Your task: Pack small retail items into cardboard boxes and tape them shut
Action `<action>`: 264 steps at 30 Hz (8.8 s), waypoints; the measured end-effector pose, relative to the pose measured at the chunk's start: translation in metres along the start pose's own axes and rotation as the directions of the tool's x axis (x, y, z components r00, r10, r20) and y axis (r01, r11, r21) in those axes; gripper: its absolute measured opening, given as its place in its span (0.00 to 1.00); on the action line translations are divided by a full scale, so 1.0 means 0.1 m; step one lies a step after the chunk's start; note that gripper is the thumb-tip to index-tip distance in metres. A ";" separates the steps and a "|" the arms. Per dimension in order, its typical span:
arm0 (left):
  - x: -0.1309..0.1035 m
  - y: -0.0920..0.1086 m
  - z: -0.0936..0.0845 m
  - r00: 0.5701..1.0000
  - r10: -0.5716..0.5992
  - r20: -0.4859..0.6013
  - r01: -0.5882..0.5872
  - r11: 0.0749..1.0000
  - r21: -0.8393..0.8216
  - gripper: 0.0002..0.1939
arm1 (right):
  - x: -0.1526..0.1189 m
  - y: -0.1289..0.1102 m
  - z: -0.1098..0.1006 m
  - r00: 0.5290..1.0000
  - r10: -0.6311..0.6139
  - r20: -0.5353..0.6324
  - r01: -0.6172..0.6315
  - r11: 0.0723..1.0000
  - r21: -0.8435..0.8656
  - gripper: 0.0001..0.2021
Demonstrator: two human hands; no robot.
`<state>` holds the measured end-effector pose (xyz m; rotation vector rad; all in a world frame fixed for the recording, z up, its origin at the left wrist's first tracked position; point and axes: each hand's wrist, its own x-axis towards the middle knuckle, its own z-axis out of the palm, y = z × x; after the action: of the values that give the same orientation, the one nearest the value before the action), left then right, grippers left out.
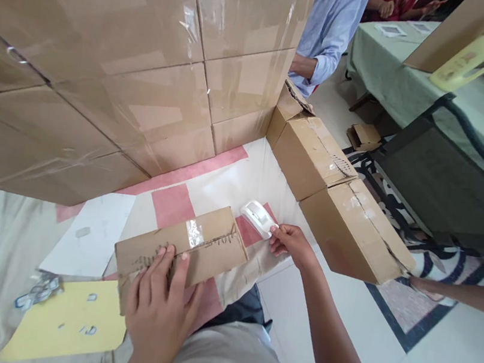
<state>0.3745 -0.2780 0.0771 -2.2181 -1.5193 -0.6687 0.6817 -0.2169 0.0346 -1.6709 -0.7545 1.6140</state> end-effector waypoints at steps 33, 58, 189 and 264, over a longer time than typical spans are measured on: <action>0.01 -0.04 0.01 0.999 -0.016 0.031 0.017 0.999 -0.036 0.40 | -0.03 -0.02 0.00 0.998 0.056 0.006 -0.056 0.998 -0.029 0.25; 0.00 -0.07 0.04 1.000 -0.014 0.028 0.015 0.998 -0.057 0.35 | -0.04 0.07 -0.12 0.994 -0.025 0.103 0.024 1.000 0.010 0.26; 0.06 -1.68 -0.22 0.633 -0.503 0.589 0.771 0.480 -0.419 0.20 | -0.52 -0.35 1.14 0.447 -0.733 0.513 0.800 0.071 -0.596 0.26; -0.80 -0.95 -0.36 0.598 -0.546 0.586 0.801 0.405 -0.440 0.11 | -0.67 -0.14 1.17 0.160 -0.949 0.271 0.814 -0.028 -0.580 0.26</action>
<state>0.2551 -0.3257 0.0644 -2.1349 -2.8656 -1.2990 0.5616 -0.2522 0.0865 -1.0678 -1.9156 0.1183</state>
